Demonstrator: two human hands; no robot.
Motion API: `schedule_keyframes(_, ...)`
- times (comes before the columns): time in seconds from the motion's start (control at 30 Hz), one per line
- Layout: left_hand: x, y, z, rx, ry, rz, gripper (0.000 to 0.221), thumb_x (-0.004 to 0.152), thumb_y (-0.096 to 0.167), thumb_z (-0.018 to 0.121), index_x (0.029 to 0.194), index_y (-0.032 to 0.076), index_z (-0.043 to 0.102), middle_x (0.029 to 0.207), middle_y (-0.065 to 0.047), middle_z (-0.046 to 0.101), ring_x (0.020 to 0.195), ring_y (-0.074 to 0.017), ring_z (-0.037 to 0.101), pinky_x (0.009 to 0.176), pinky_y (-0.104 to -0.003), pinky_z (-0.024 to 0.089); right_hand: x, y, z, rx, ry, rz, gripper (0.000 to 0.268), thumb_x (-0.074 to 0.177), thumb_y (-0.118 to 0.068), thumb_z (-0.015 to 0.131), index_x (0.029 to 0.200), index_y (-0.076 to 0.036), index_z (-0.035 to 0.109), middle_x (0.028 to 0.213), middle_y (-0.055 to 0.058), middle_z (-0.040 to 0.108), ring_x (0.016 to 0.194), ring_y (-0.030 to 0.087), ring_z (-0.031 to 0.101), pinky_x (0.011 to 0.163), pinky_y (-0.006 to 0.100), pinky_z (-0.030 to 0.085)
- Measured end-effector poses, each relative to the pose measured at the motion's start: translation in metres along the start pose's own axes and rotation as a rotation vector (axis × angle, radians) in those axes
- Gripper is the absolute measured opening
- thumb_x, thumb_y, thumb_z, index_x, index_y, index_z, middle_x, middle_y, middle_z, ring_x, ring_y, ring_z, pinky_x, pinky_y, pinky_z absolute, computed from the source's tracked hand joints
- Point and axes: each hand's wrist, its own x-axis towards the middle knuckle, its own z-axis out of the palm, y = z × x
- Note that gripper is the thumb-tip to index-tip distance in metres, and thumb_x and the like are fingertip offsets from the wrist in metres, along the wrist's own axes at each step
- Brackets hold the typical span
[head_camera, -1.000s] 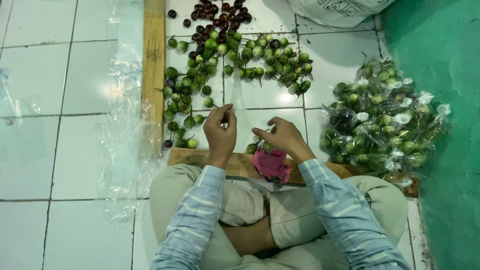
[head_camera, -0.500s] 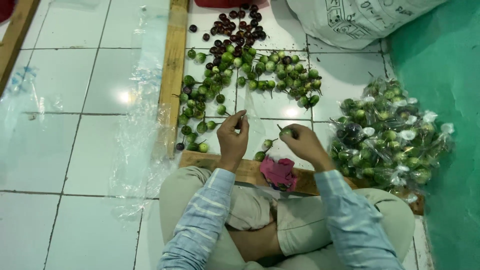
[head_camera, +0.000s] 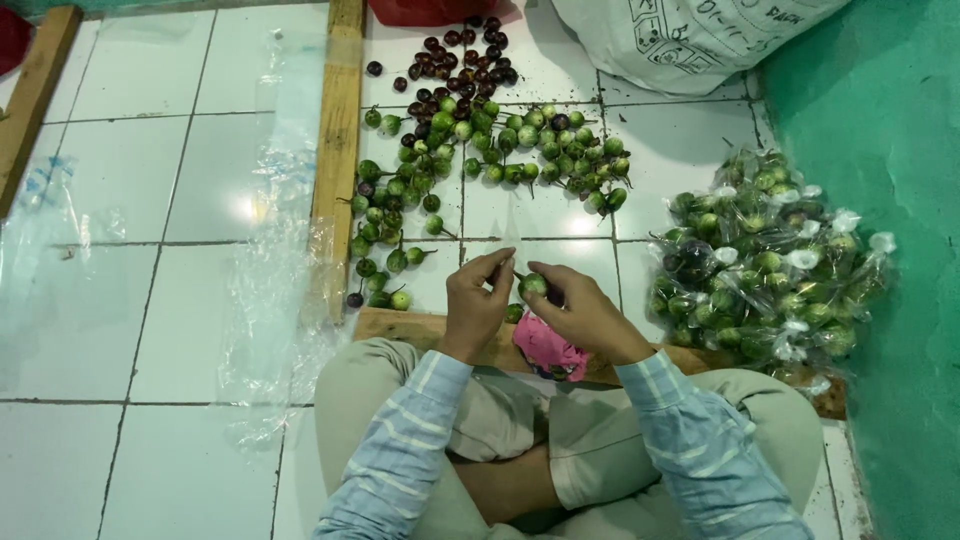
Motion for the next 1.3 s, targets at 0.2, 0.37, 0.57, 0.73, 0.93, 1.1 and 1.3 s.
schedule_keyframes(0.2, -0.005, -0.005, 0.005, -0.028, -0.052, -0.031, 0.02, 0.094, 0.002, 0.066, 0.111, -0.001, 0.077, 0.066, -0.018, 0.069, 0.062, -0.023, 0.069, 0.057, -0.035, 0.053, 0.002, 0.0, 0.013, -0.164, 0.197, -0.117, 0.037, 0.089, -0.023, 0.076, 0.114, 0.003, 0.067, 0.086, 0.016, 0.061, 0.078, 0.032, 0.067, 0.069, 0.045, 0.054)
schedule_keyframes(0.37, -0.004, -0.007, 0.003, -0.064, -0.075, -0.098, 0.02, 0.095, 0.003, 0.066, 0.111, 0.0, 0.077, 0.065, -0.017, 0.07, 0.061, -0.0222, 0.07, 0.056, -0.034, 0.054, 0.001, 0.01, 0.016, -0.114, 0.309, -0.082, 0.039, 0.08, -0.024, 0.088, 0.1, 0.001, 0.066, 0.081, 0.014, 0.063, 0.074, 0.03, 0.066, 0.065, 0.043, 0.052)
schedule_keyframes(0.57, -0.006, -0.015, 0.005, -0.234, -0.102, -0.184, 0.024, 0.097, 0.004, 0.062, 0.115, -0.001, 0.077, 0.066, -0.014, 0.071, 0.066, -0.0136, 0.065, 0.059, -0.031, 0.053, 0.005, 0.004, 0.012, 0.05, 0.299, -0.052, 0.048, 0.077, -0.024, 0.092, 0.106, 0.001, 0.064, 0.09, 0.019, 0.065, 0.08, 0.033, 0.067, 0.068, 0.043, 0.054)
schedule_keyframes(0.73, -0.003, 0.004, 0.001, -0.228, -0.099, -0.126, 0.025, 0.098, 0.004, 0.062, 0.118, 0.001, 0.076, 0.066, -0.016, 0.07, 0.067, -0.0167, 0.068, 0.059, -0.033, 0.054, 0.006, 0.011, 0.022, 0.22, 0.316, 0.021, 0.049, 0.072, -0.012, 0.092, 0.11, 0.0, 0.062, 0.08, 0.014, 0.068, 0.071, 0.022, 0.067, 0.06, 0.032, 0.052)
schedule_keyframes(0.93, -0.002, 0.017, -0.001, -0.135, -0.094, -0.06, 0.024, 0.099, 0.007, 0.062, 0.117, 0.001, 0.076, 0.068, -0.02, 0.07, 0.065, -0.016, 0.063, 0.058, -0.034, 0.051, -0.001, -0.003, 0.014, 0.067, 0.348, 0.018, 0.043, 0.074, -0.015, 0.091, 0.108, -0.001, 0.068, 0.075, 0.015, 0.069, 0.067, 0.021, 0.063, 0.058, 0.034, 0.05)
schedule_keyframes(1.1, -0.002, 0.008, -0.001, -0.048, -0.046, -0.067, 0.027, 0.097, 0.002, 0.059, 0.118, -0.002, 0.075, 0.067, -0.022, 0.068, 0.061, -0.02, 0.064, 0.054, -0.034, 0.05, 0.001, 0.003, 0.013, 0.211, 0.287, -0.049, 0.048, 0.081, 0.002, 0.067, 0.129, -0.002, 0.065, 0.071, 0.012, 0.066, 0.061, 0.019, 0.062, 0.055, 0.032, 0.05)
schedule_keyframes(1.3, -0.008, 0.004, 0.001, -0.086, -0.075, -0.127, 0.025, 0.099, 0.003, 0.058, 0.116, -0.001, 0.077, 0.071, -0.024, 0.071, 0.064, -0.0168, 0.063, 0.054, -0.034, 0.05, 0.01, 0.004, 0.022, 0.068, 0.199, 0.125, 0.058, 0.085, -0.022, 0.073, 0.14, -0.008, 0.061, 0.106, 0.019, 0.069, 0.094, 0.033, 0.072, 0.077, 0.045, 0.058)
